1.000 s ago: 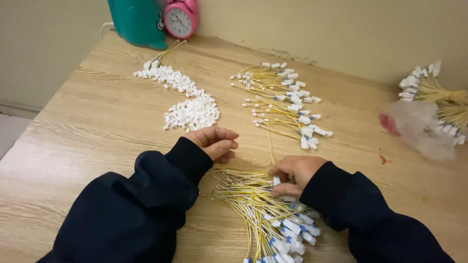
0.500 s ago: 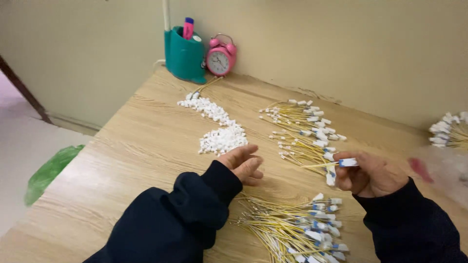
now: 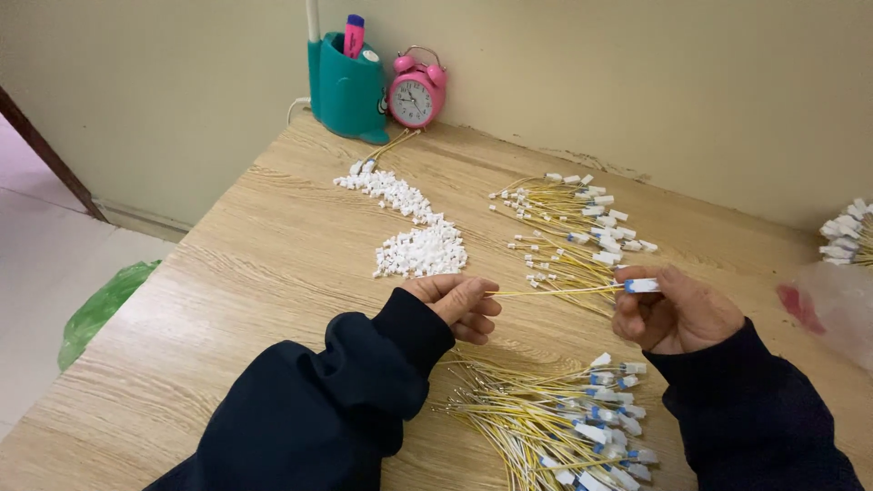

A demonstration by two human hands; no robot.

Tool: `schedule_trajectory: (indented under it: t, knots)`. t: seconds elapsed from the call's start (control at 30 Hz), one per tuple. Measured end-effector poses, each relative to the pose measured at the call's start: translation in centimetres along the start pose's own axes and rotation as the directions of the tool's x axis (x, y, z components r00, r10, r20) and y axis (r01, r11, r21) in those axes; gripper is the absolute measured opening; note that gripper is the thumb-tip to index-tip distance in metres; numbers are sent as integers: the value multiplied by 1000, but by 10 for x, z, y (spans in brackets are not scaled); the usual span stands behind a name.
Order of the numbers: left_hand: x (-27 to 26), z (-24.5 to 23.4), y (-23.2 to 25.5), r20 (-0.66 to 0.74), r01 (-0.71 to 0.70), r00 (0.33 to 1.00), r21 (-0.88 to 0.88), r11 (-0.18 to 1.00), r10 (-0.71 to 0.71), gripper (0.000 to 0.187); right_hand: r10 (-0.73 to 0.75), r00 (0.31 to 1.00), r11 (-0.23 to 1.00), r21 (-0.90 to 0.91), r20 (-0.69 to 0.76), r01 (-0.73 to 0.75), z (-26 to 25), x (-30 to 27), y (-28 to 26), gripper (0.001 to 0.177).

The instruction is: Assembling small electronic wire components by attaching plastic sleeves to wires

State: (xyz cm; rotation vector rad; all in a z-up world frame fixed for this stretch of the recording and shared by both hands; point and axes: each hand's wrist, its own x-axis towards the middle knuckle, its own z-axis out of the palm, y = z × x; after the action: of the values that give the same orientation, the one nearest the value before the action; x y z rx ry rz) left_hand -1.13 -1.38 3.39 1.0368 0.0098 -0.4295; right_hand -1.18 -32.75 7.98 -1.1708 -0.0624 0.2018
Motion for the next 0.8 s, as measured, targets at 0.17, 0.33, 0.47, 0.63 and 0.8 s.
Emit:
schedule_trajectory:
  t: [0.17,0.33,0.47,0.63,0.8]
  knots:
    - [2,-6,-8,9,-62,998,-72,996,62,23,27,996,1000,-4,-80,-27,5,6,2,27]
    - [8,-10,-18,-28,-137,990,-39,990,136,23,-101,984,992,-59,148,110,-15,11,21,40]
    - [13,-14,-20,-61,-133,990,-43,990,130,20,-76,994,986,-140,74,86,-10,14,23,41]
    - [15,-15,-20,-85,-148,986,-62,987,142,19,-100,993,975,-193,58,109,-5,11,17,42]
    - [15,-16,-20,-79,-156,985,-52,986,152,17,-83,997,966,-245,-9,78,-12,14,21,39]
